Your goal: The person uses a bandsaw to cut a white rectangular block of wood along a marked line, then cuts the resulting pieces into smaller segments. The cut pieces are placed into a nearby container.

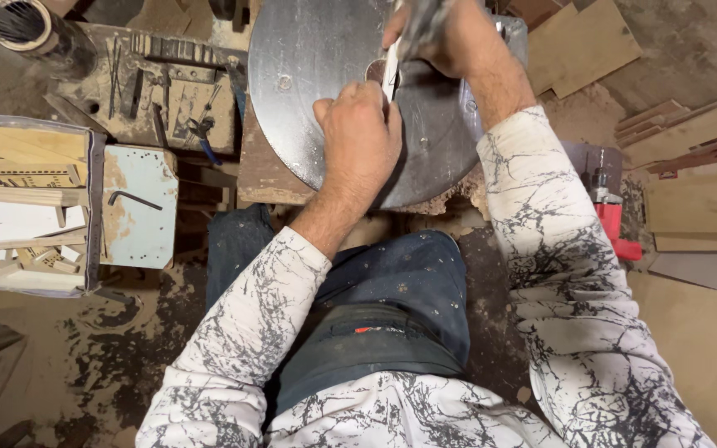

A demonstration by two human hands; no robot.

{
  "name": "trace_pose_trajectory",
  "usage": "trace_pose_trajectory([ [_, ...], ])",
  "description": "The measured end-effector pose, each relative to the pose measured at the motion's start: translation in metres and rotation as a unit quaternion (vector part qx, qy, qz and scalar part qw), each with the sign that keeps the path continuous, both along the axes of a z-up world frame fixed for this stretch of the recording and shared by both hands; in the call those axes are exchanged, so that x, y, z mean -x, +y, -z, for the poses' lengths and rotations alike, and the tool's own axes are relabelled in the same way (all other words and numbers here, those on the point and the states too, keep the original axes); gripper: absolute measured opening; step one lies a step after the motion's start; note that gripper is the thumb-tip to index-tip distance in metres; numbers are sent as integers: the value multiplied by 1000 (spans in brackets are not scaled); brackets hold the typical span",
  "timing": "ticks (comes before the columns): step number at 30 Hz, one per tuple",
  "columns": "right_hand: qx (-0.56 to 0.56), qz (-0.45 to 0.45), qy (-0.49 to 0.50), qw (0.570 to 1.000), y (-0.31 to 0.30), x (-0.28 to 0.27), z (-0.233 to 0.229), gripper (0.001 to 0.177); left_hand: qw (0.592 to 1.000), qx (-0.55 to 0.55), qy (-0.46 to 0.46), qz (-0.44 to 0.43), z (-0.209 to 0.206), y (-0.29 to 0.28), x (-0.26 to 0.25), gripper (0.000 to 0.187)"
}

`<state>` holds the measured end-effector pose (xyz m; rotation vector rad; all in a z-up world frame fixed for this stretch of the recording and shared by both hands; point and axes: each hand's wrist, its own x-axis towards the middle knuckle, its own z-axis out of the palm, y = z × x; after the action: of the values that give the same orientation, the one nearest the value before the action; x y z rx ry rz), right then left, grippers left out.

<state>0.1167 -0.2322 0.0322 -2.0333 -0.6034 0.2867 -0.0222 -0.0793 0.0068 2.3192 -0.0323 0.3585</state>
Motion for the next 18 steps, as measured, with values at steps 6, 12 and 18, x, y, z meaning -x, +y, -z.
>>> trace_pose_trajectory([
  [6, -32, -36, -56, 997, -3, 29, -1, 55, 999, -19, -44, -2, 0, 7, 23, 16],
  [12, 75, 109, -271, 953, -5, 51, 12, 37, 1000, 0, 2, 21, 3, 33, 13, 15],
  [18, 148, 218, -267, 927, -4, 99, 20, 24, 995, -14, -56, 77, 7, 71, -8, 23],
])
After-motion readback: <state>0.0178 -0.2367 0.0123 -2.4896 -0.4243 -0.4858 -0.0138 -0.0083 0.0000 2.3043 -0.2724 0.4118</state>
